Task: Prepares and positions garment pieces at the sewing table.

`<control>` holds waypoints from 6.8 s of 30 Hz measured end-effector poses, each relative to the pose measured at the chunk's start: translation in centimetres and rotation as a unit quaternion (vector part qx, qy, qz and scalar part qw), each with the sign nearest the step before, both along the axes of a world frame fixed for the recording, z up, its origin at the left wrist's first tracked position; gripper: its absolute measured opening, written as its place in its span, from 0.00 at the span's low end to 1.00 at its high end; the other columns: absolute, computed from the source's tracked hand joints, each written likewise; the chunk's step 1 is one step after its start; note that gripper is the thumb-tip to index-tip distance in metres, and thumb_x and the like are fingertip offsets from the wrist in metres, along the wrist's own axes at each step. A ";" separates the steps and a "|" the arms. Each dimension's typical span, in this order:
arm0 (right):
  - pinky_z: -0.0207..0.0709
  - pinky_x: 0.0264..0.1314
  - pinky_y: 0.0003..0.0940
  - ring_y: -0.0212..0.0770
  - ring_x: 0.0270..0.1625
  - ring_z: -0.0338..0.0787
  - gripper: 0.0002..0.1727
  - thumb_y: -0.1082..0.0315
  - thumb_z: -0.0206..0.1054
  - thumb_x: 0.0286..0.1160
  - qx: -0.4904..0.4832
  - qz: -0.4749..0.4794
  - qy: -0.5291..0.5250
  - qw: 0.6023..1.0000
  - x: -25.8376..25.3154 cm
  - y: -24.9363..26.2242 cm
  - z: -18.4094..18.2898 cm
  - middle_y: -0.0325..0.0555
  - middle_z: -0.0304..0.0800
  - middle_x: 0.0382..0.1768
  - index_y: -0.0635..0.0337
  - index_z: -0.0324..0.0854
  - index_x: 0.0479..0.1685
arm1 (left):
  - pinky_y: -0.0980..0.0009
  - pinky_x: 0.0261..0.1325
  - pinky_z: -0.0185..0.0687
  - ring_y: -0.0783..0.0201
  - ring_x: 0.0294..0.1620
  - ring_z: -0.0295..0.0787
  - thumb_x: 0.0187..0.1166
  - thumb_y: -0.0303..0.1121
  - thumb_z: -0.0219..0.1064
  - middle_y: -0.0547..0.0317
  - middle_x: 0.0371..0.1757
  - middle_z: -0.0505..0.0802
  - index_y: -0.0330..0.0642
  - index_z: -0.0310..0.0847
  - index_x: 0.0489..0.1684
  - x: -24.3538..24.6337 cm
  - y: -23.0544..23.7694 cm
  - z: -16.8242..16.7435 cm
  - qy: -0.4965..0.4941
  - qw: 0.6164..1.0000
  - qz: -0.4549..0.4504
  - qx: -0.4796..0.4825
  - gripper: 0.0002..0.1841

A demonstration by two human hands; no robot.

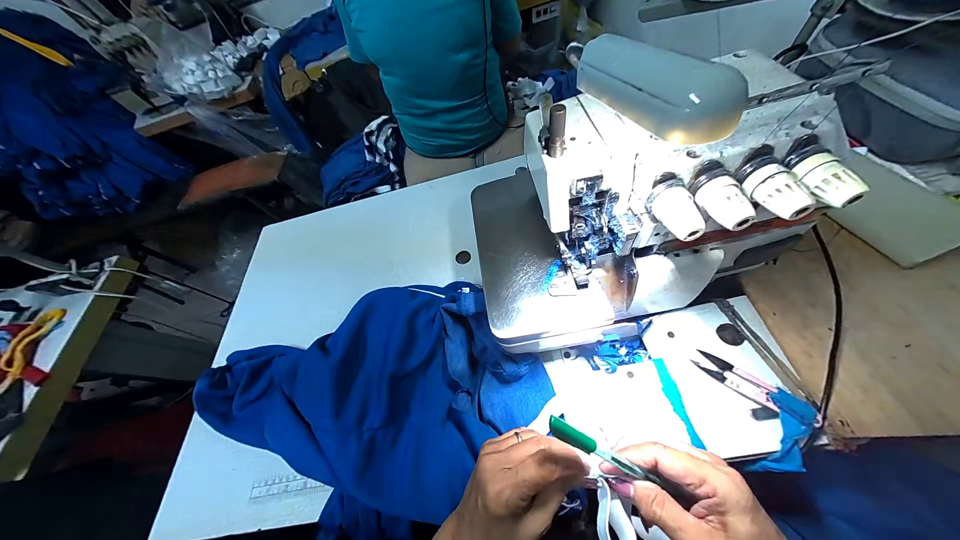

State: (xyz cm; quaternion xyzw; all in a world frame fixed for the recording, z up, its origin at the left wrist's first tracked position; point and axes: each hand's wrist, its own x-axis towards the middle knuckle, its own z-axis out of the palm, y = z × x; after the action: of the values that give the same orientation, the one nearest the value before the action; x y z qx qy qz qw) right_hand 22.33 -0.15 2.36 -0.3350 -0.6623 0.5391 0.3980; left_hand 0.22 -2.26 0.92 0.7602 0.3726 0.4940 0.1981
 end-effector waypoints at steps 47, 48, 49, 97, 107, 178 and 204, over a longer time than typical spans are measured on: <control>0.81 0.47 0.25 0.36 0.43 0.88 0.08 0.67 0.70 0.79 0.160 0.023 -0.121 0.979 3.4 1.6 0.8 0.61 0.91 0.48 0.61 0.93 0.42 | 0.88 0.50 0.82 0.80 0.44 0.85 0.78 0.36 0.71 0.64 0.39 0.88 0.46 0.89 0.37 -5.5 0.8 2.3 0.078 0.973 0.217 -0.004 0.05; 0.81 0.52 0.19 0.31 0.45 0.88 0.08 0.68 0.71 0.78 0.147 0.008 -0.073 0.986 3.3 1.6 0.4 0.55 0.91 0.43 0.63 0.92 0.40 | 0.88 0.50 0.83 0.80 0.45 0.86 0.78 0.35 0.71 0.65 0.39 0.88 0.47 0.90 0.37 -5.1 0.6 1.9 0.054 0.975 0.214 -0.014 0.05; 0.80 0.51 0.16 0.25 0.44 0.88 0.08 0.67 0.72 0.77 0.126 -0.015 -0.033 0.991 3.0 1.5 0.0 0.49 0.91 0.37 0.64 0.91 0.38 | 0.87 0.51 0.84 0.80 0.46 0.86 0.78 0.36 0.71 0.66 0.41 0.88 0.48 0.89 0.37 -4.9 0.4 1.6 0.033 0.977 0.210 -0.024 0.04; 0.90 0.38 0.24 0.27 0.34 0.93 0.11 0.78 0.77 0.64 -0.083 -0.078 0.124 0.986 -1.6 2.4 -0.6 0.34 0.97 0.38 0.55 0.90 0.44 | 0.80 0.50 0.89 0.79 0.43 0.92 0.67 0.30 0.81 0.60 0.48 0.98 0.30 0.91 0.55 0.3 1.0 0.9 -0.209 0.933 -0.007 -0.292 0.19; 0.88 0.47 0.17 0.19 0.41 0.93 0.11 0.78 0.77 0.63 0.036 -0.121 0.055 0.990 -2.6 1.2 -0.5 0.29 0.97 0.40 0.55 0.87 0.42 | 0.78 0.42 0.90 0.76 0.35 0.94 0.56 0.23 0.85 0.61 0.34 0.98 0.39 0.95 0.28 2.0 1.4 1.2 -0.316 0.875 0.027 -0.366 0.06; 0.72 0.31 0.15 0.23 0.28 0.81 0.16 0.59 0.63 0.81 0.169 -0.201 -0.120 0.958 -0.6 3.4 -6.7 0.37 0.81 0.21 0.55 0.79 0.25 | 0.79 0.34 0.84 0.67 0.28 0.87 0.61 0.27 0.71 0.57 0.26 0.88 0.39 0.90 0.26 4.2 2.5 -0.3 0.216 0.962 0.105 -0.130 0.03; 0.77 0.37 0.13 0.19 0.32 0.84 0.15 0.56 0.63 0.83 0.135 -0.155 -0.098 0.974 -0.2 3.5 -6.5 0.34 0.85 0.26 0.54 0.83 0.30 | 0.73 0.27 0.85 0.62 0.23 0.87 0.57 0.26 0.72 0.55 0.24 0.86 0.38 0.89 0.25 5.2 1.8 -0.6 0.233 0.956 0.130 -0.120 0.03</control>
State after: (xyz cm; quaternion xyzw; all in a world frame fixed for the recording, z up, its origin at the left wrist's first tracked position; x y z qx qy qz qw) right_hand 22.15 3.38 -4.15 -0.4277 -0.7052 0.3409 0.4511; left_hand 5.40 -0.44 0.36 0.7696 0.5607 0.2765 0.1295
